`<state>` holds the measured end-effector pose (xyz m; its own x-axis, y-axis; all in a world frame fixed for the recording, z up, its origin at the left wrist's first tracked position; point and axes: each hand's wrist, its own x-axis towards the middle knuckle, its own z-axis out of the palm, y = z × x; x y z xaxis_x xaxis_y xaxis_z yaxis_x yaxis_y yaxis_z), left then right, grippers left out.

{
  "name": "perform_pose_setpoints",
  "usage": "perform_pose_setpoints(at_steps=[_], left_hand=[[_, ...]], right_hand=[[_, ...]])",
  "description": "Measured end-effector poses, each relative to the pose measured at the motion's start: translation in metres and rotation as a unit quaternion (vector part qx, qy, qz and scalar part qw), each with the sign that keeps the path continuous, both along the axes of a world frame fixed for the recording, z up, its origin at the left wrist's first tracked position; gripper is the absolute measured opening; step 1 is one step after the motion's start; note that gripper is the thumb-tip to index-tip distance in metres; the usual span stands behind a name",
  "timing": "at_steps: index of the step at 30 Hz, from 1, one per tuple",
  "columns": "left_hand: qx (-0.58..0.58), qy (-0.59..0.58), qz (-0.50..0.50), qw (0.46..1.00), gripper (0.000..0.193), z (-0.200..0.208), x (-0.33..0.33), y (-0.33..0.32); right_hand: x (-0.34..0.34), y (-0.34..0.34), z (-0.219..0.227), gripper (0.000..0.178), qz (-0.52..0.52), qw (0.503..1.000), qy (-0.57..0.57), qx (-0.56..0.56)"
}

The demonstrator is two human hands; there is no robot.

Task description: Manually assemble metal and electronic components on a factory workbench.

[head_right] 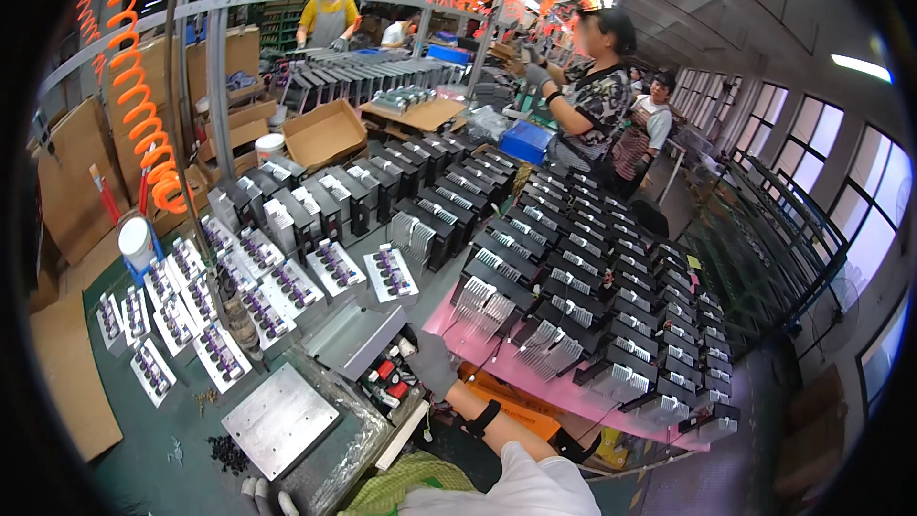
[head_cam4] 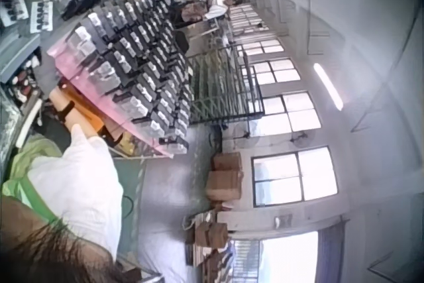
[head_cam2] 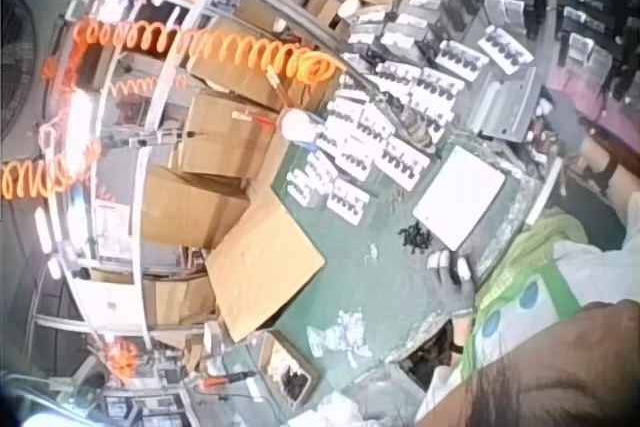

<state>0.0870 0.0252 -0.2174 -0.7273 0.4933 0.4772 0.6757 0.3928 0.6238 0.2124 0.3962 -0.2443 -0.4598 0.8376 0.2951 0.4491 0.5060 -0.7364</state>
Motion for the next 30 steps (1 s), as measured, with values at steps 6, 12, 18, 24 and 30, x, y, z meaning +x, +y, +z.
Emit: perform_pose_setpoints(at_steps=[6,12,18,24,30], left_hand=[[-0.035,-0.055,0.021,0.998,0.034,-0.018,-0.003,0.002],[-0.035,-0.035,0.049,0.998,0.033,-0.014,0.0,0.002],[-0.046,-0.039,0.059,0.996,0.032,-0.013,0.001,-0.001],[-0.044,-0.047,0.042,0.997,0.031,-0.015,-0.001,0.003],[-0.041,-0.046,0.055,0.997,0.032,-0.019,0.0,0.0]], right_hand=[[0.006,0.011,-0.004,0.029,0.009,0.998,0.065,0.0],[0.006,0.013,0.014,0.029,0.077,0.995,0.031,-0.057],[0.016,0.006,0.009,0.035,0.096,0.99,0.098,0.022],[0.009,-0.017,0.011,0.054,0.08,0.931,0.343,-0.098],[0.003,-0.018,-0.014,0.076,0.032,0.712,0.494,-0.497]])
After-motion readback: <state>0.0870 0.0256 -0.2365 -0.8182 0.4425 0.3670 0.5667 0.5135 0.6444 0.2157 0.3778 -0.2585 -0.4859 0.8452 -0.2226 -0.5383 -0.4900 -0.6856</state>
